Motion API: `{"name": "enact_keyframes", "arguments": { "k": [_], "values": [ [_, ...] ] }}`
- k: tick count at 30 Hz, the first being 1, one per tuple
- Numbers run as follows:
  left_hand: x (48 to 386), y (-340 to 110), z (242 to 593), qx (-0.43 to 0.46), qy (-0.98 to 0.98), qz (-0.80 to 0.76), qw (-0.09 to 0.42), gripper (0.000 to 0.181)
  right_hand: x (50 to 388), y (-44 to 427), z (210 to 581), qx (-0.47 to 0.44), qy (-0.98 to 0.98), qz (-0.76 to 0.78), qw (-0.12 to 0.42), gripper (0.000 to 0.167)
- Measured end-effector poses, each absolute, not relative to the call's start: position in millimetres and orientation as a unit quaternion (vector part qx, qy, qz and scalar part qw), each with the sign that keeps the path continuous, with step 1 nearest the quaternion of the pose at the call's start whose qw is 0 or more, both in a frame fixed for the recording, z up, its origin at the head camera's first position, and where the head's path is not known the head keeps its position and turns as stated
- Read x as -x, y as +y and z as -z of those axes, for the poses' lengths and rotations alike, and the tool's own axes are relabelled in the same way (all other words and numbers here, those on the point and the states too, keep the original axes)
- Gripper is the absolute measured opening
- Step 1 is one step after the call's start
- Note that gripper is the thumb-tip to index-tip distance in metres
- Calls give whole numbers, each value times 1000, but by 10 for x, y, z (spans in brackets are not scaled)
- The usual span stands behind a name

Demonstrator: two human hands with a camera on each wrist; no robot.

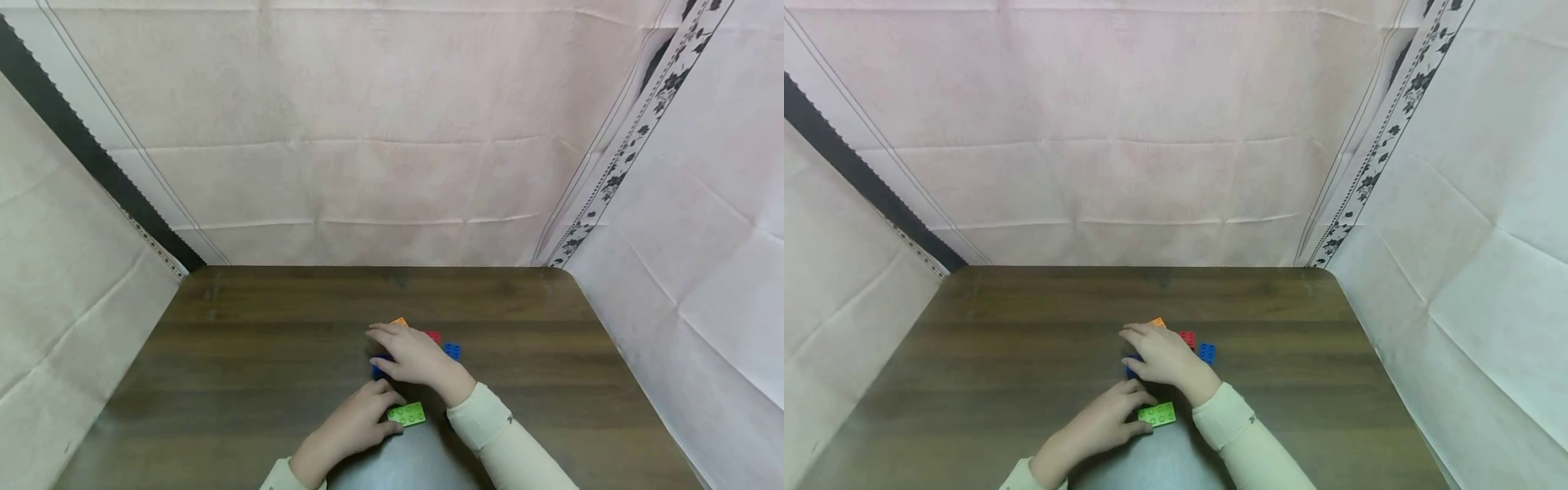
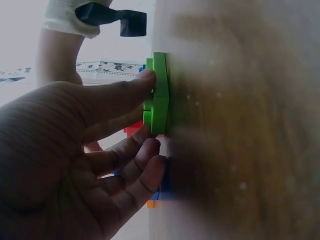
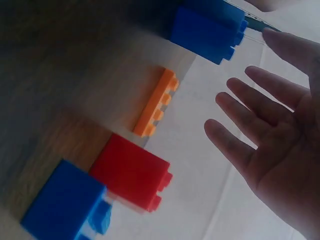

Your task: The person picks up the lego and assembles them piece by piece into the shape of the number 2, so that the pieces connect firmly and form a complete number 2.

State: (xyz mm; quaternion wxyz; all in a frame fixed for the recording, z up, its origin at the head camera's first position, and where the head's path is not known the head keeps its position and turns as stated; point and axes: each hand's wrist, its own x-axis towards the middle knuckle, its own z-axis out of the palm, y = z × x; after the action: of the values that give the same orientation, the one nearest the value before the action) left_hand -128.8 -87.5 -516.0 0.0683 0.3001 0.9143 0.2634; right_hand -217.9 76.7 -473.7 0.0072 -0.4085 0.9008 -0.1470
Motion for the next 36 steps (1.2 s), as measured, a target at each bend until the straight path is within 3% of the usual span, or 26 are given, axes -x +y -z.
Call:
{"name": "enact_keyframes", "arguments": {
  "k": [11,19,25,36],
  "values": [
    [1335,-978,5202,-286,921,-262,32,24,2177,764,4826,416,895,153,48,24],
    [1349,-990,5154,-259,923,-273,73,26,2151,842,4846,404,898,149,92,38],
    [1371,-973,5142,-249,918,-301,72,25,2170,845,4882,395,900,161,92,32],
    [1384,-1012,5133,-252,915,-306,78,26,2108,1010,4809,373,899,207,98,42]
  ]
}}
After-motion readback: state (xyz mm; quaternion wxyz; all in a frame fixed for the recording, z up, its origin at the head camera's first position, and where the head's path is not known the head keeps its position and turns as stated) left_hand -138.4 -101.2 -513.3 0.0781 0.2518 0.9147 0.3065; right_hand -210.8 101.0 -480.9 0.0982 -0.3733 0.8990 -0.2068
